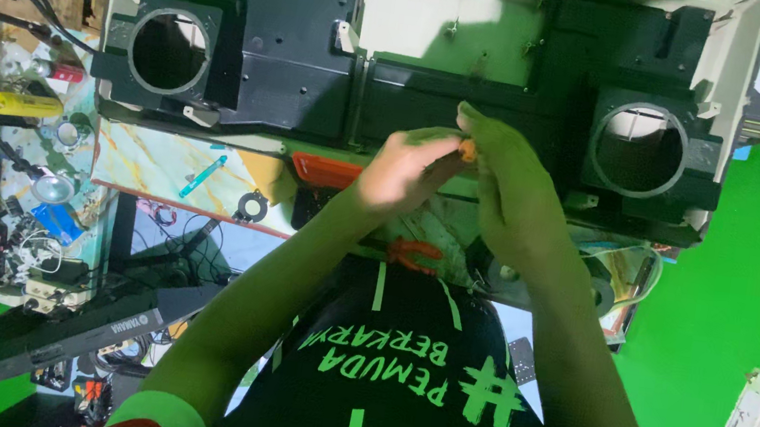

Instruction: The person is using a screwdriver to remove screws from a large plastic electronic housing on a workbench. They handle a small orange container, use pliers to manipulate wires inside the housing, and move various small electronic components by hand.

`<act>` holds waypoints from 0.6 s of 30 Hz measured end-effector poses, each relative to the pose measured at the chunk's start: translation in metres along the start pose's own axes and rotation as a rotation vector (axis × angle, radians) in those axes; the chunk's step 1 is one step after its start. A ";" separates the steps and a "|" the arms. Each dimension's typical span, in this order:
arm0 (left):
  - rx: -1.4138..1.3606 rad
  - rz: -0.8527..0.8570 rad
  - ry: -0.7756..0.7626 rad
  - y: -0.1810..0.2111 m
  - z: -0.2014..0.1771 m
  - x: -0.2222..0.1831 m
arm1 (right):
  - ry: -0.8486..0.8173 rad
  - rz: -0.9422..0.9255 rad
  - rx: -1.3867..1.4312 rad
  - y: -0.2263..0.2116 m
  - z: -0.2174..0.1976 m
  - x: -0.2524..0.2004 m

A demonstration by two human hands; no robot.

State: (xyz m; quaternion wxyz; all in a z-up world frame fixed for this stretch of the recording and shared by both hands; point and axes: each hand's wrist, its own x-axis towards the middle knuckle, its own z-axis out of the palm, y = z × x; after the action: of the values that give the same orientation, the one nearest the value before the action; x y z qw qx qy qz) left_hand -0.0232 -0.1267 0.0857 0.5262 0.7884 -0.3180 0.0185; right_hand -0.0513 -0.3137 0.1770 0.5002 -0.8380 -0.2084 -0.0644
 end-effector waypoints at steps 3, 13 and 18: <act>-0.013 0.017 0.005 -0.003 0.010 -0.002 | -0.041 0.139 -0.014 -0.002 0.005 0.000; 0.098 -0.111 -0.147 -0.016 0.010 -0.011 | 0.137 0.120 0.133 0.001 0.017 -0.007; -0.129 -0.107 -0.145 -0.027 0.007 -0.011 | 0.241 0.207 -0.094 -0.005 0.028 -0.017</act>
State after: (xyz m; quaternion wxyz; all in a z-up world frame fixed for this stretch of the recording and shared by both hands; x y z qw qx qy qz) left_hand -0.0203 -0.1207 0.0563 0.5517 0.7680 -0.3134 -0.0871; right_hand -0.0711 -0.2920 0.1619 0.4856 -0.8637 -0.0563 -0.1225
